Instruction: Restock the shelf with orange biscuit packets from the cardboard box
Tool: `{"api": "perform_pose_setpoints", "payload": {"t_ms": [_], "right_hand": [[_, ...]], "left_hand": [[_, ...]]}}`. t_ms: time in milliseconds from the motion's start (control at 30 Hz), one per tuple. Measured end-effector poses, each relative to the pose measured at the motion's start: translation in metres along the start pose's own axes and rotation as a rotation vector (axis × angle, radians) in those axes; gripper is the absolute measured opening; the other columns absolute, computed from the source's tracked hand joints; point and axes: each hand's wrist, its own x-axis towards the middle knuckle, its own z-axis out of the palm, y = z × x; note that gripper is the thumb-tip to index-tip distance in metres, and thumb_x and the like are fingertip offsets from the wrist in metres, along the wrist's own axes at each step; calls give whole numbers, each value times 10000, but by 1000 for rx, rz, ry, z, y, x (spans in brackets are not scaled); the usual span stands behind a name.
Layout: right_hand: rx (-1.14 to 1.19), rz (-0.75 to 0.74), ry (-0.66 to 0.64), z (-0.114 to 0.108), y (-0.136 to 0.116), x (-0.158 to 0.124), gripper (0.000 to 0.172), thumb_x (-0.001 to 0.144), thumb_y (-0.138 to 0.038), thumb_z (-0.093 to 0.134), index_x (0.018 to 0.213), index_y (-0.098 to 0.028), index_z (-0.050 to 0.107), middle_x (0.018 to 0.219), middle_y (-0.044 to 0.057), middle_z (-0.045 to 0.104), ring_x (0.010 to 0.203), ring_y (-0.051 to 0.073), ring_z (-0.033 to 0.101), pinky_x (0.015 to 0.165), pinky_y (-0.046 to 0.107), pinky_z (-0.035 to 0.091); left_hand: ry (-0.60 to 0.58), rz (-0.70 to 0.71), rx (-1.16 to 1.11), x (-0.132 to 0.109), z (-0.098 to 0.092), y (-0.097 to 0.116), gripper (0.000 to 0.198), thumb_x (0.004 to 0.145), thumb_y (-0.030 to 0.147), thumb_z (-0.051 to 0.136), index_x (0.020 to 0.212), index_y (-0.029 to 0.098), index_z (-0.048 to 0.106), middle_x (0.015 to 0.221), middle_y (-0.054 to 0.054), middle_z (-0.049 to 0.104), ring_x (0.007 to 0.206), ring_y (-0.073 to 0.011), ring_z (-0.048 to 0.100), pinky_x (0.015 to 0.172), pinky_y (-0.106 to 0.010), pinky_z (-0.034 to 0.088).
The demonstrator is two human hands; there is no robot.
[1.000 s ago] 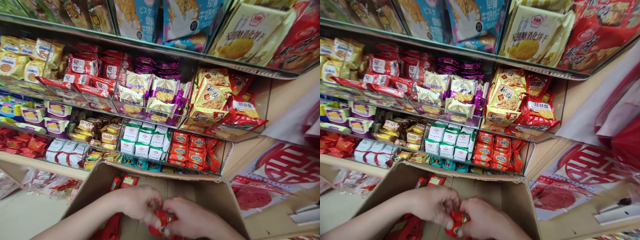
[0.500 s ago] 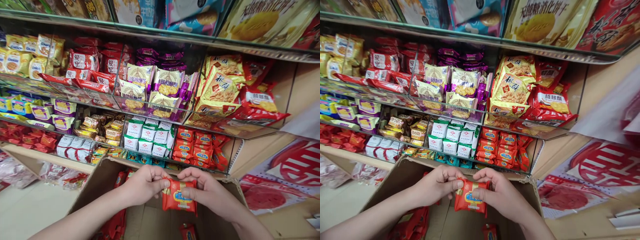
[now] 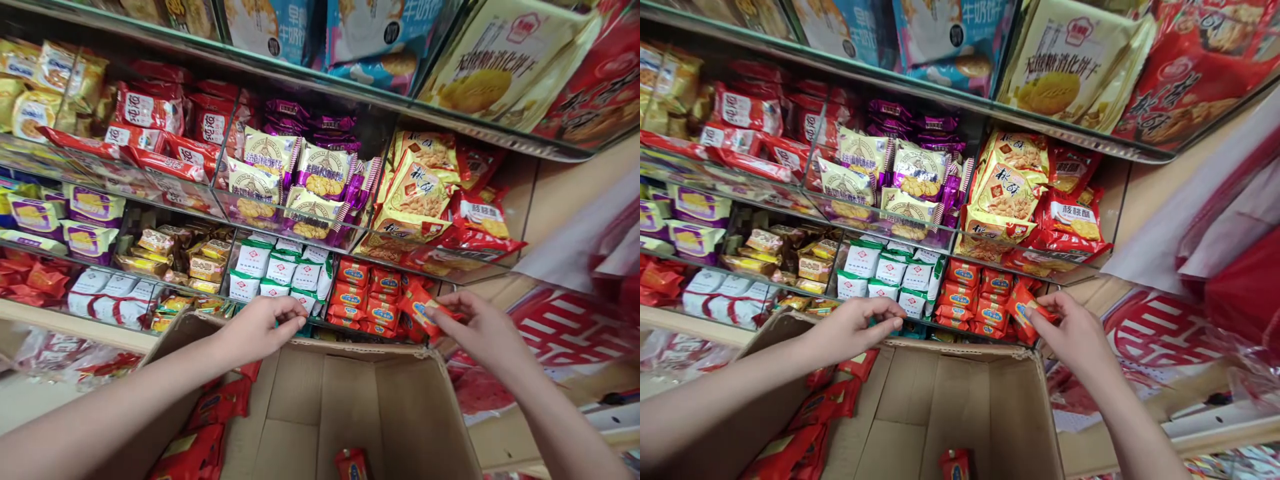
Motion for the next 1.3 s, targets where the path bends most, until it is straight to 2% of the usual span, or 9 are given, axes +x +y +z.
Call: {"api": "perform_pose_setpoints", "payload": {"t_ms": [167,300,400,633,933,1067,1167,1300], "right_hand": [[-373,14,-63,14,-1,10,217,676,-414,529,720,-202,521,639,24,630,620,193,595,558,269,401],[-658,-50,-94,26,3,11,233,739,-431,483,742,-199,503,653,65,633,653,238,609,534,280,372],[-777,-75,-161,35,8,15,252,776,-424,461,786,-178,516,656,96,635,663,256,619,517,283,358],[-805,-60,-293,36,-6,19,216,801,-354,484,793,-145,540,710,142,650,731,273,636,551,291,379],[-861,-69,-287,44,-19,20,227,829,-342,456,897,-135,518,802,156,658,785,305,635,576,328,407],[-807,-72,-358,35,-20,20,261,779,-373,526,890,-139,496,789,154,658,794,298,632,575,310,394],[-823,-48,-349,27,-19,17,283,750,-356,557,921,-144,479,779,145,654,777,293,632,567,305,380],[-816,-78,-419,29,-14,17,164,736,-291,563,824,-170,497,808,118,657,801,281,631,579,292,370]], "left_hand": [[34,34,210,-8,18,-7,236,856,277,368,933,246,590,883,18,669,808,-154,617,677,-244,424],[54,64,255,-13,19,-7,230,862,272,366,943,253,581,873,24,671,798,-150,620,666,-242,424],[69,71,281,-14,18,-8,230,866,268,360,941,254,578,855,23,670,790,-152,620,662,-245,425],[82,86,294,-13,20,-10,231,870,274,357,947,248,574,847,20,667,785,-155,620,661,-256,433],[88,90,291,-13,20,-9,225,867,263,364,932,236,578,850,16,669,777,-150,620,646,-249,433],[92,94,287,-14,21,-9,229,868,268,362,941,235,576,852,11,671,783,-151,621,659,-252,438],[96,91,285,-14,22,-9,238,869,270,358,942,231,581,851,5,671,781,-153,621,660,-255,442],[102,99,273,-13,21,-9,246,867,261,359,947,228,589,854,-4,671,785,-150,621,673,-250,447]]}}
